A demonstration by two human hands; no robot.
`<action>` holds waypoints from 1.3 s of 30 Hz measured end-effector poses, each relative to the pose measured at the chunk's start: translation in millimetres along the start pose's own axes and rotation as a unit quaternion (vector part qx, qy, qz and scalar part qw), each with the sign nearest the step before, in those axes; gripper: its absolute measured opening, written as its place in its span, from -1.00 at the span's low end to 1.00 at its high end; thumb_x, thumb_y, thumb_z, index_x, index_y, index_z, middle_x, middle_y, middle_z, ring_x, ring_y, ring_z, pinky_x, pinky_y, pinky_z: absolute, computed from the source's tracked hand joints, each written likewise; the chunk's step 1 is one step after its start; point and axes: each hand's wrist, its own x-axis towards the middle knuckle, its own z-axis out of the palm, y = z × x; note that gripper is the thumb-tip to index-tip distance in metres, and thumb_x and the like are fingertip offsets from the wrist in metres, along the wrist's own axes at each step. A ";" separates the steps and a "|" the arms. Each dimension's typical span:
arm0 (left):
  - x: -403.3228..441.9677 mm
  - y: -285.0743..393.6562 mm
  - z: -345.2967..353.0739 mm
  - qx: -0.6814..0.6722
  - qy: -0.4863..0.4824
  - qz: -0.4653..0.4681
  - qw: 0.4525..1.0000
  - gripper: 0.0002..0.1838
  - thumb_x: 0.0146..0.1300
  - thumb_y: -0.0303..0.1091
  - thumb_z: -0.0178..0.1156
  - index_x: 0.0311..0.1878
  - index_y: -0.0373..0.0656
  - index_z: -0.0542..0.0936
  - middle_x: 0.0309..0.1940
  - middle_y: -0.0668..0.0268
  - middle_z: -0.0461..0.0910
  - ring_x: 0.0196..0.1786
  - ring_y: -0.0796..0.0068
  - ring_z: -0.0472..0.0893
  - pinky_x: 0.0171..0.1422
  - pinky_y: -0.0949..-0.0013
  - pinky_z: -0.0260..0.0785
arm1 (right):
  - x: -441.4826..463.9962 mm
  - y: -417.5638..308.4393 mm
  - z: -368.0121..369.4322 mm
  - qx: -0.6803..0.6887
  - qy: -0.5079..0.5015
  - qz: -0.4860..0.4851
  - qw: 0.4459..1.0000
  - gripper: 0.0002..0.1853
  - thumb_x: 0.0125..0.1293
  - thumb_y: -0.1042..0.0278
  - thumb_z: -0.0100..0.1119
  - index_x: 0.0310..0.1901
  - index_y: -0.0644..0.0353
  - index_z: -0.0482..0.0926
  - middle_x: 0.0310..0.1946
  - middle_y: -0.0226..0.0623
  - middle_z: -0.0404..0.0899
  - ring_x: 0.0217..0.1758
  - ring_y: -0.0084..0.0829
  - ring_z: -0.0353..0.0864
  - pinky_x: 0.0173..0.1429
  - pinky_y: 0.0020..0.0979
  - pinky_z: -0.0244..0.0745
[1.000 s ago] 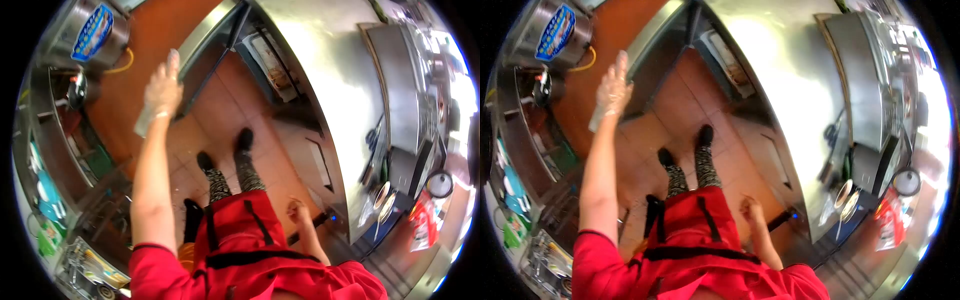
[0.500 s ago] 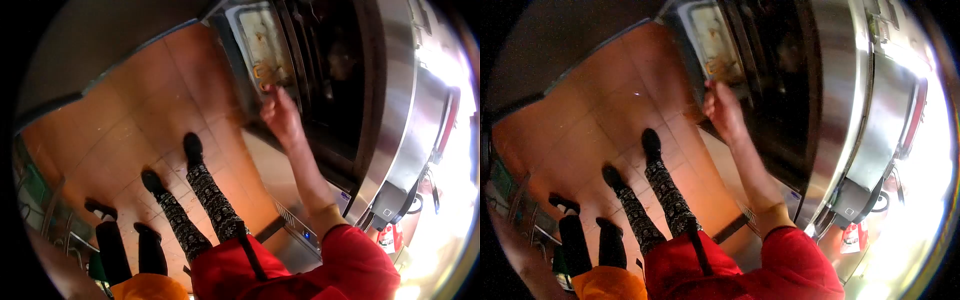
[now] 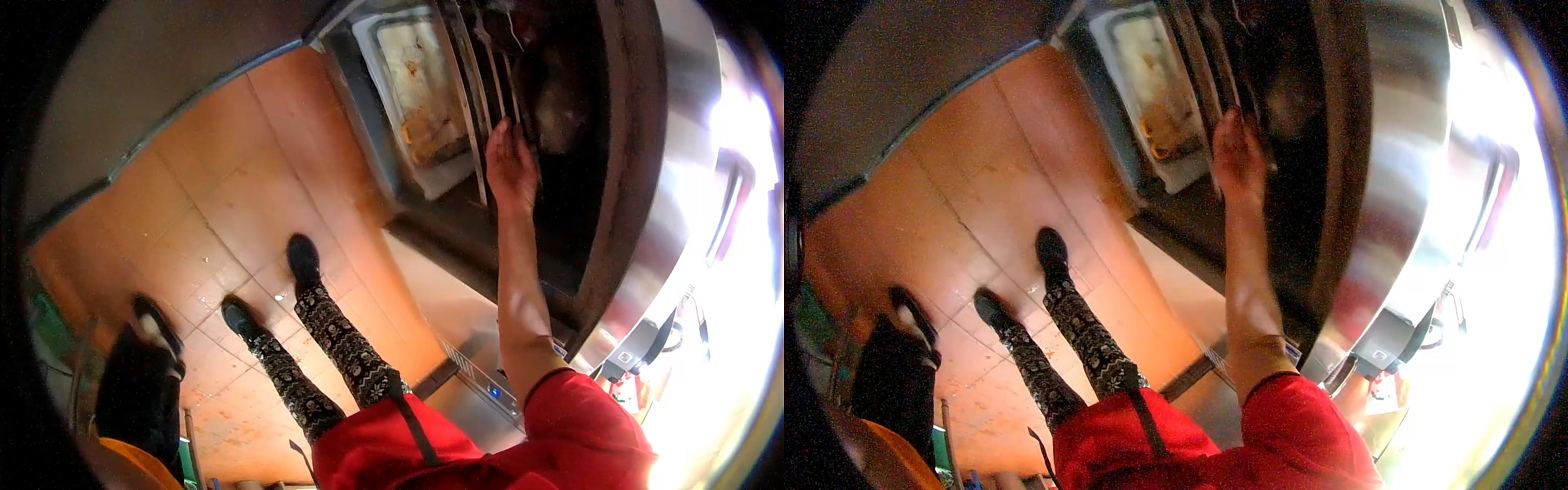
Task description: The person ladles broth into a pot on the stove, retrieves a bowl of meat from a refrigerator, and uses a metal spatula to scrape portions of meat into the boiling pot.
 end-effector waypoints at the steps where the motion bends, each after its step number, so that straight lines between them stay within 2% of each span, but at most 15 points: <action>1: -0.7 -0.2 0.9 0.027 0.014 0.017 0.999 -0.29 -0.02 -0.11 0.53 0.14 -0.33 0.55 -0.13 0.10 0.70 -0.10 0.31 0.67 0.11 0.33 0.49 | 3.3 9.0 8.0 -0.018 0.001 0.004 1.000 -0.60 0.37 0.33 0.09 0.18 0.34 0.42 0.02 -0.04 0.59 0.16 -0.11 0.54 0.26 -0.16 0.49; 2: -1.6 -0.3 2.0 0.054 0.030 0.034 0.998 -0.31 -0.04 -0.12 0.54 0.12 -0.32 0.57 -0.14 0.11 0.71 -0.12 0.33 0.67 0.09 0.34 0.50 | 16.5 12.0 11.4 0.055 0.013 0.064 0.996 -0.61 0.34 0.41 0.13 0.18 0.27 0.44 0.03 -0.03 0.57 0.15 -0.09 0.55 0.25 -0.23 0.51; 7: -1.4 -13.6 -1.2 0.101 0.038 0.136 0.985 -0.30 -0.08 -0.10 0.56 0.10 -0.30 0.59 -0.18 0.12 0.71 -0.18 0.35 0.67 0.01 0.36 0.53 | 132.5 4.2 8.0 0.103 -0.119 0.209 0.965 -0.61 0.42 0.36 0.09 0.23 0.26 0.41 0.09 -0.05 0.53 0.15 -0.21 0.56 0.16 -0.23 0.61; 9: 1.8 -17.2 1.3 0.105 0.046 0.155 0.981 -0.30 -0.10 -0.09 0.57 0.08 -0.30 0.59 -0.20 0.13 0.71 -0.22 0.34 0.67 -0.05 0.36 0.55 | 138.9 12.1 27.6 0.096 -0.087 0.169 0.977 -0.60 0.44 0.31 0.08 0.23 0.27 0.41 0.11 -0.04 0.51 0.14 -0.22 0.57 0.13 -0.22 0.63; 11: 4.7 -28.1 -1.5 0.108 0.053 0.180 0.976 -0.31 -0.11 -0.09 0.58 0.04 -0.31 0.59 -0.24 0.13 0.71 -0.27 0.33 0.67 -0.12 0.34 0.56 | 128.6 42.6 78.1 0.068 0.032 0.032 0.997 -0.58 0.45 0.24 0.07 0.23 0.30 0.40 0.12 -0.02 0.50 0.11 -0.19 0.57 0.12 -0.22 0.64; 13: 4.8 -32.3 -7.1 0.110 0.068 0.199 0.972 -0.31 -0.13 -0.09 0.59 0.03 -0.32 0.59 -0.26 0.14 0.70 -0.30 0.32 0.67 -0.16 0.32 0.57 | 158.9 23.0 57.2 0.154 -0.100 0.204 0.962 -0.56 0.44 0.24 0.09 0.23 0.32 0.39 0.13 0.01 0.48 0.13 -0.13 0.54 0.15 -0.16 0.61; 15: 7.5 -39.7 -13.4 0.128 0.067 0.221 0.965 -0.29 -0.16 -0.10 0.60 0.04 -0.31 0.59 -0.25 0.13 0.69 -0.30 0.30 0.66 -0.16 0.32 0.56 | 176.9 21.0 65.8 0.152 -0.135 0.208 0.957 -0.55 0.44 0.27 0.08 0.26 0.33 0.35 0.18 0.03 0.44 0.18 -0.09 0.49 0.21 -0.11 0.57; 17: 10.6 -47.4 -18.6 0.130 0.064 0.229 0.963 -0.28 -0.18 -0.12 0.61 0.05 -0.31 0.58 -0.23 0.13 0.68 -0.27 0.28 0.65 -0.14 0.31 0.55 | 190.3 21.9 77.4 0.069 -0.069 0.049 0.994 -0.53 0.45 0.32 0.05 0.31 0.33 0.29 0.25 0.03 0.36 0.27 -0.06 0.41 0.28 -0.06 0.50; 23: 5.4 -47.7 -17.2 0.063 0.068 0.217 0.972 -0.31 -0.18 -0.20 0.61 0.04 -0.32 0.58 -0.20 0.13 0.67 -0.21 0.27 0.64 -0.09 0.28 0.54 | 177.8 -6.5 68.7 0.058 -0.170 0.191 0.965 -0.49 0.48 0.45 -0.13 0.41 0.29 0.11 0.40 0.00 0.14 0.42 -0.05 0.24 0.41 0.01 0.35; 26: -2.4 -40.3 -16.2 0.056 0.071 0.195 0.977 -0.32 -0.17 -0.23 0.61 0.03 -0.35 0.57 -0.21 0.12 0.67 -0.22 0.28 0.64 -0.09 0.27 0.55 | 168.3 -15.0 64.7 0.061 -0.199 0.215 0.954 -0.50 0.47 0.46 -0.15 0.40 0.31 0.10 0.38 0.05 0.15 0.40 0.02 0.25 0.41 0.04 0.35; 29: -0.6 -46.8 -11.1 0.006 0.072 0.193 0.979 -0.33 -0.17 -0.22 0.62 0.00 -0.38 0.57 -0.22 0.11 0.66 -0.24 0.30 0.64 -0.11 0.29 0.56 | 158.8 -14.9 68.5 0.099 -0.122 0.215 0.964 -0.47 0.38 0.57 -0.14 0.38 0.34 0.12 0.34 0.11 0.17 0.39 0.05 0.25 0.38 0.03 0.40; 34: 6.3 -49.6 -12.8 0.075 0.082 0.226 0.968 -0.33 -0.18 -0.19 0.62 -0.03 -0.39 0.57 -0.23 0.11 0.66 -0.28 0.30 0.65 -0.14 0.29 0.58 | 146.3 4.2 72.1 0.114 -0.065 0.247 0.960 -0.40 0.20 0.70 -0.12 0.33 0.37 0.17 0.26 0.13 0.21 0.35 0.07 0.26 0.30 -0.04 0.50; 35: 10.3 -53.9 -13.5 0.098 0.094 0.259 0.956 -0.32 -0.19 -0.17 0.63 -0.04 -0.38 0.57 -0.24 0.11 0.66 -0.28 0.29 0.65 -0.14 0.28 0.58 | 139.0 7.8 75.7 0.117 -0.053 0.260 0.957 -0.39 0.17 0.72 -0.11 0.32 0.38 0.18 0.24 0.12 0.22 0.35 0.07 0.27 0.28 -0.06 0.52; 37: 18.4 -62.5 -12.7 0.142 0.120 0.320 0.929 -0.31 -0.20 -0.13 0.63 -0.05 -0.37 0.58 -0.24 0.12 0.66 -0.28 0.26 0.66 -0.13 0.27 0.58 | 142.7 7.9 63.9 0.022 -0.124 0.228 0.966 -0.41 0.18 0.72 -0.08 0.31 0.39 0.19 0.27 0.13 0.20 0.35 0.09 0.26 0.26 -0.04 0.53; 39: 15.9 -62.7 -14.0 0.165 0.130 0.297 0.932 -0.29 -0.23 -0.09 0.63 -0.06 -0.36 0.58 -0.23 0.11 0.67 -0.27 0.24 0.66 -0.13 0.26 0.57 | 143.8 5.3 55.4 -0.097 -0.160 0.199 0.962 -0.41 0.19 0.71 -0.05 0.31 0.39 0.21 0.30 0.13 0.18 0.35 0.10 0.26 0.25 -0.05 0.53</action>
